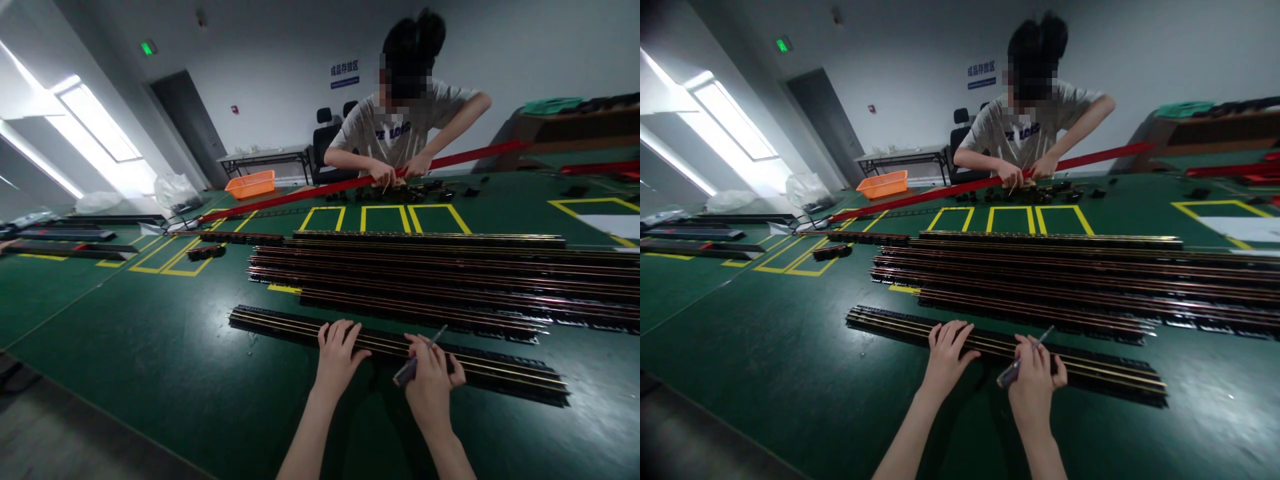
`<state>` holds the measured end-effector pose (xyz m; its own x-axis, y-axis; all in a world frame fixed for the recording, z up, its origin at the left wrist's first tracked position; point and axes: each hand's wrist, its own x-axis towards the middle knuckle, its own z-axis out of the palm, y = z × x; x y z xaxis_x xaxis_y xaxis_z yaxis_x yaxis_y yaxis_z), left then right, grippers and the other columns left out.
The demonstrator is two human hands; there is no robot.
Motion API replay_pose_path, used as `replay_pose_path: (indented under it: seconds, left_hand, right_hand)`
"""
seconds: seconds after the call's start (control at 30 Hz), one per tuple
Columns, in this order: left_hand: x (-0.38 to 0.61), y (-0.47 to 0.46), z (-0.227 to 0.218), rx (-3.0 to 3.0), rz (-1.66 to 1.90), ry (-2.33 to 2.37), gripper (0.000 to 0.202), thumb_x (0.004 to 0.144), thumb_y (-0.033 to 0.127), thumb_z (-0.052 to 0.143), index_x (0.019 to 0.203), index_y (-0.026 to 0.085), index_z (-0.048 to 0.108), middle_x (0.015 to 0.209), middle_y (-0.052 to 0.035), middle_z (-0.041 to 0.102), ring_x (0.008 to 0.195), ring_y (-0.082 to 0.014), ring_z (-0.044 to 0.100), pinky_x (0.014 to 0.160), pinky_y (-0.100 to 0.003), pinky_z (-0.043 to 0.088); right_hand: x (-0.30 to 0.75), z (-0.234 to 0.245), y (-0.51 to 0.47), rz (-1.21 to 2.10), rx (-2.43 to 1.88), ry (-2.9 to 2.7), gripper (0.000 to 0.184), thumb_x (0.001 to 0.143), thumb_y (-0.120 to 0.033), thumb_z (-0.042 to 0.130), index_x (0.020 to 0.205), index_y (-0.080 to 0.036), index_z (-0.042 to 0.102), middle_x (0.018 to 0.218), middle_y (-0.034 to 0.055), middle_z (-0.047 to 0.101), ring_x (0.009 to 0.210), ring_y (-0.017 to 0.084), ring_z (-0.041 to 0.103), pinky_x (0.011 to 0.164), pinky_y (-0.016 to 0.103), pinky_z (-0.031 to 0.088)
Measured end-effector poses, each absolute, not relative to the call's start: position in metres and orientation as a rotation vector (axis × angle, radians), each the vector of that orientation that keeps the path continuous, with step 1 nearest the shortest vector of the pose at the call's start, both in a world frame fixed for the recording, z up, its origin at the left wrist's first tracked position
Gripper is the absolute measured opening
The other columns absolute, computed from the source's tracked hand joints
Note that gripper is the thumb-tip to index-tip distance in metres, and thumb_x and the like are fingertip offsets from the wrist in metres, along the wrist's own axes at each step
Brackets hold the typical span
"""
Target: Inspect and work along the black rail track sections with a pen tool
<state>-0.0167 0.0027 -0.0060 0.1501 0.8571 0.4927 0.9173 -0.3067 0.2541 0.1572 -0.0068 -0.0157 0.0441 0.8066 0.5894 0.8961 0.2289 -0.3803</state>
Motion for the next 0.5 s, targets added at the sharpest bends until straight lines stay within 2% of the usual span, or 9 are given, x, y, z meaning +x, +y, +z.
replay_pose_path:
  seconds: [0.13, 0.33, 0.5]
  left_hand:
    - [-0.017, 0.004, -0.007, -2.324, -0.887, -1.796, 0.040, 0.079, 0.041, 0.060, 0.115, 0.023, 0.053, 0.111, -0.0046, 0.062, 0.109, -0.0218, 0.053, 0.099, -0.047, 0.030]
    - [-0.016, 0.003, -0.006, -2.335, -0.882, -1.815, 0.039, 0.078, 0.038, 0.062, 0.114, 0.023, 0.054, 0.111, -0.0036, 0.062, 0.108, -0.0208, 0.053, 0.099, -0.046, 0.030]
    - [-0.016, 0.002, -0.006, -2.344, -0.907, -1.829, 0.039, 0.077, 0.036, 0.064, 0.113, 0.023, 0.054, 0.111, -0.0029, 0.062, 0.107, -0.0209, 0.053, 0.100, -0.047, 0.029]
  right_hand:
    - [0.162, -0.018, -0.006, -0.203, -1.535, -1.762, 0.024, 0.061, -0.008, 0.042, 0.080, -0.022, 0.041, 0.104, 0.0110, 0.064, 0.103, 0.032, 0.053, 0.089, 0.049, 0.024]
    - [0.152, -0.015, -0.006, -0.130, -1.434, -1.885, 0.014, 0.071, -0.014, 0.043, 0.081, -0.022, 0.040, 0.108, 0.0120, 0.063, 0.104, 0.028, 0.055, 0.093, 0.048, 0.023]
    - [0.152, -0.014, -0.006, -0.090, -1.464, -1.888, 0.019, 0.069, -0.008, 0.041, 0.081, -0.022, 0.041, 0.105, 0.0105, 0.063, 0.102, 0.026, 0.056, 0.091, 0.045, 0.025]
